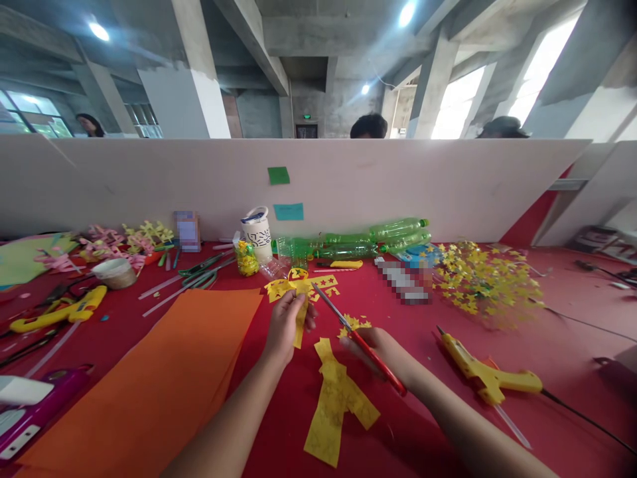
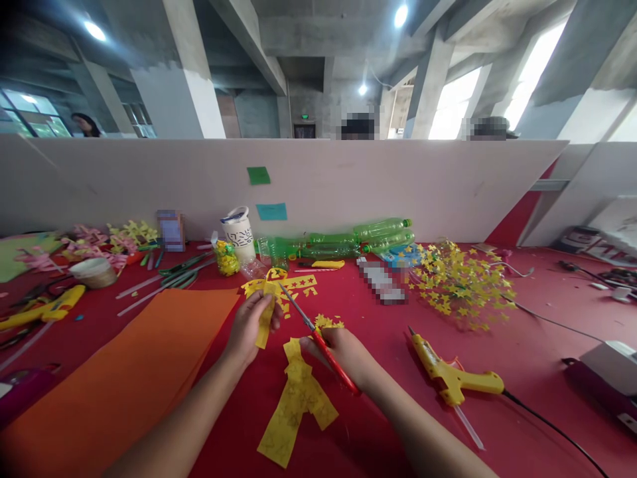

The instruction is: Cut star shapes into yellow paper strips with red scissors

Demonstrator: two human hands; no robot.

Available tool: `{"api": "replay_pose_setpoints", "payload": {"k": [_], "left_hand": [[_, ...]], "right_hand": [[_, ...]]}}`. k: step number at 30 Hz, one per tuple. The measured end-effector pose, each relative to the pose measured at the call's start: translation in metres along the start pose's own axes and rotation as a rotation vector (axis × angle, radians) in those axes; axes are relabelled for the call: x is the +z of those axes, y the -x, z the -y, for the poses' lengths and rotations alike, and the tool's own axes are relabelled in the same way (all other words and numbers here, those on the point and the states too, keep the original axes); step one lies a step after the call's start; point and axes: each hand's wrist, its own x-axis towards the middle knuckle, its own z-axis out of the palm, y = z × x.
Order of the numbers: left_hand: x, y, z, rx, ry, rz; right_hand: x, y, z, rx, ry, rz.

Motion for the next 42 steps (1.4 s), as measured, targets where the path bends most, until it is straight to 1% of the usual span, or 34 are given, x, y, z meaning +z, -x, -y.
{"api": "replay_pose_setpoints", "payload": {"k": [6,11,15,20,23,30,37,42], "left_hand": [[0.004,0.004,0.001,-0.005,-0.014,0.053],[0.005,0.006,-0.001,-0.001,-0.032,0.049],[0.006,0.007,-0.002,-0.014,-0.044,0.048],[0.008,0.009,-0.002,-0.010,-0.049,0.067],[0.008,0.009,-0.001,-0.007,-0.045,0.069],[0.008,0.010,-0.003,-0.016,-0.037,0.066],[0.009,0.009,-0.003,-0.016,-0.032,0.060],[0.008,0.009,-0.002,-0.020,-0.029,0.060]], "right_hand": [[0.002,0.001,0.002,0.026,-0.036,0.033],[0.001,0.003,0.007,0.010,-0.121,0.064],[0.000,0.005,0.012,0.061,-0.204,0.100],[0.004,0.002,0.008,0.130,-0.286,0.124],[0.005,0.001,0.006,0.144,-0.297,0.122],[0.006,0.003,0.011,0.168,-0.338,0.124],[0.006,0.003,0.010,0.151,-0.347,0.142],[0.004,0.004,0.014,0.140,-0.341,0.143]]}}
